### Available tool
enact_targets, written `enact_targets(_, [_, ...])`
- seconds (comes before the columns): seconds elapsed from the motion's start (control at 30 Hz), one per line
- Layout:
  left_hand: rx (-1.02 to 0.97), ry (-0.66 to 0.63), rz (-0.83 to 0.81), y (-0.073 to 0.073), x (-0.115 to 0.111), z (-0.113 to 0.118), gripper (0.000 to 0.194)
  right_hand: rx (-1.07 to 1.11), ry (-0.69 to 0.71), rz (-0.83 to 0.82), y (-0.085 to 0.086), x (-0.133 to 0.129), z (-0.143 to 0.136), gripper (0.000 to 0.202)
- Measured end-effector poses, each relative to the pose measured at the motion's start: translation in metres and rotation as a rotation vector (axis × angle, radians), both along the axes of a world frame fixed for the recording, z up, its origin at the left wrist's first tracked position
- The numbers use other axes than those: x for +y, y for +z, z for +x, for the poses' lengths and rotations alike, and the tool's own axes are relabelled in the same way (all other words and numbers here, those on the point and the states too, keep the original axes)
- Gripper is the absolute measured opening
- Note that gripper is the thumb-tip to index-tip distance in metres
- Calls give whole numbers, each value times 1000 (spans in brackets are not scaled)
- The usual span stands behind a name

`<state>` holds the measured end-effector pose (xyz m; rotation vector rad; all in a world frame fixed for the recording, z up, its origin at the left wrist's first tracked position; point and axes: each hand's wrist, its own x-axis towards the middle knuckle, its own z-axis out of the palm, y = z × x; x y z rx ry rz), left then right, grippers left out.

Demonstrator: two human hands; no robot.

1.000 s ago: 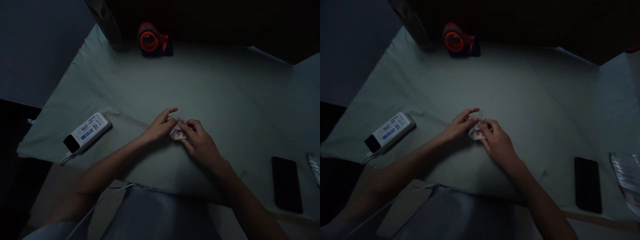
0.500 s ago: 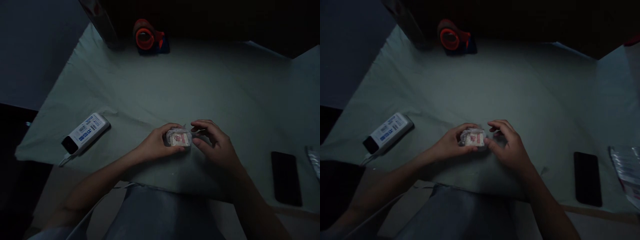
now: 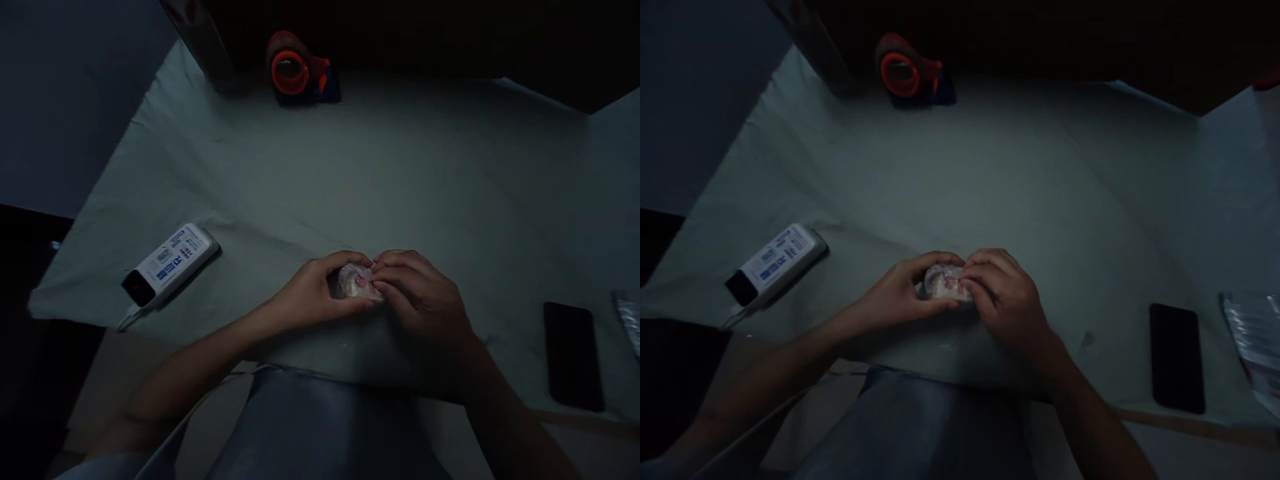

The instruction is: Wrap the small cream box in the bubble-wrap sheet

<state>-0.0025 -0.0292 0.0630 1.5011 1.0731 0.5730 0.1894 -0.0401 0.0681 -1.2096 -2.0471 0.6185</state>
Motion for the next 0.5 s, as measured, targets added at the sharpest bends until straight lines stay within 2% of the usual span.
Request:
enact_targets(0.13, [-65, -3, -70, -2, 1, -5, 44, -147, 198, 58, 7, -3, 6, 22])
enact_targets(0.23, [-123, -20, -88, -5, -1, -7, 44, -225, 243, 112, 12, -8, 7, 21])
enact_targets(0.33, [-129, -28, -49, -8, -2, -8, 45, -270, 253, 89, 11, -16, 7, 22])
enact_targets(0.43, [-152, -50, 56, -10, -1, -9, 62, -123, 170, -10, 3, -22, 12, 34])
enact_targets(0.5, [-191, -82, 127, -12, -1, -10, 74, 100, -6, -87, -6, -23, 15, 38])
